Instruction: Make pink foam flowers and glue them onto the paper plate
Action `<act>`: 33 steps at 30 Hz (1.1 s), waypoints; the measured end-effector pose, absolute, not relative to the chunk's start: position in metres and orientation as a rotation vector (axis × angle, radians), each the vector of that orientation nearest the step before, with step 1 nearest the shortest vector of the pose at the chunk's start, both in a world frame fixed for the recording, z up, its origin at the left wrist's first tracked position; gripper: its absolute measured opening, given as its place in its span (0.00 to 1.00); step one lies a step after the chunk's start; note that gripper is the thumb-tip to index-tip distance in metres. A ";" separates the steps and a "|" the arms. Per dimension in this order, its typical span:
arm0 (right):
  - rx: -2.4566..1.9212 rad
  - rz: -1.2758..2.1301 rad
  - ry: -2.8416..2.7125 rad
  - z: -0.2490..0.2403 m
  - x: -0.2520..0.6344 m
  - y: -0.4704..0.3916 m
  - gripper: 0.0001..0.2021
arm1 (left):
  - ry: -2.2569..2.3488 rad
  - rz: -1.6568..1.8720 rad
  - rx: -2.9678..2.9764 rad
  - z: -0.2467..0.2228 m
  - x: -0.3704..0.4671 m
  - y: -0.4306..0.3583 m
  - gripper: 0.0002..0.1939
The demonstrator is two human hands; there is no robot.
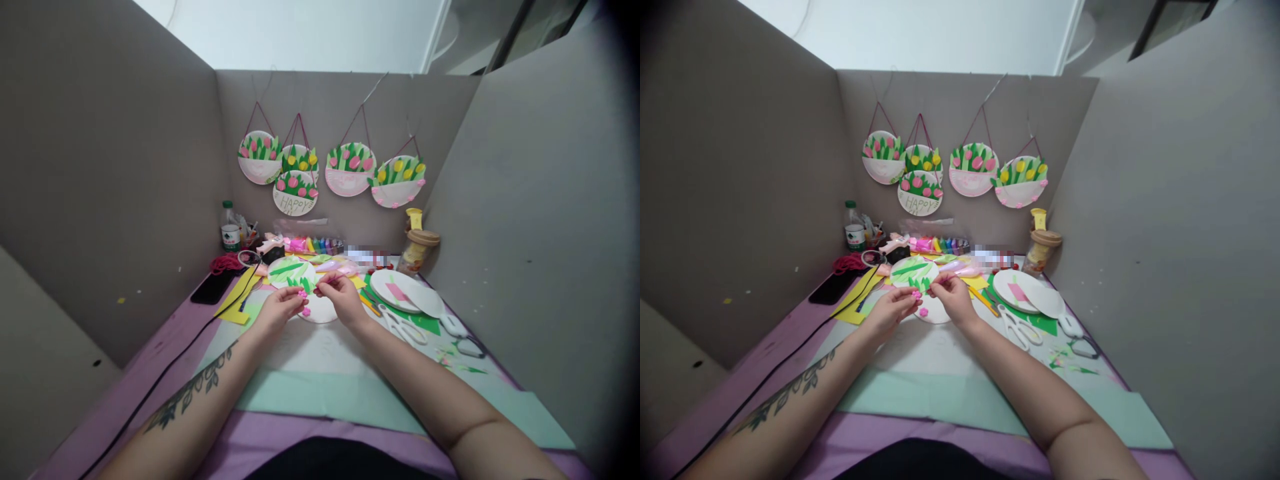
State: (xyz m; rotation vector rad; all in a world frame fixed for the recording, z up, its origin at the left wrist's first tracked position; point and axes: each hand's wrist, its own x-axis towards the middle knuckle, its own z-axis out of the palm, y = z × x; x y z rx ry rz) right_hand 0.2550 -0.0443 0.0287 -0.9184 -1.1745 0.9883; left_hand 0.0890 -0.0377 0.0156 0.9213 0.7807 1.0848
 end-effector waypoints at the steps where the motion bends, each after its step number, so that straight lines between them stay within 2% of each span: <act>1: -0.924 0.981 -1.182 0.029 0.255 -0.045 0.12 | 0.776 1.088 0.916 0.016 0.089 -0.038 0.22; 33: -0.970 0.884 -1.289 0.022 0.252 -0.045 0.10 | 0.736 1.084 0.926 0.021 0.090 -0.042 0.25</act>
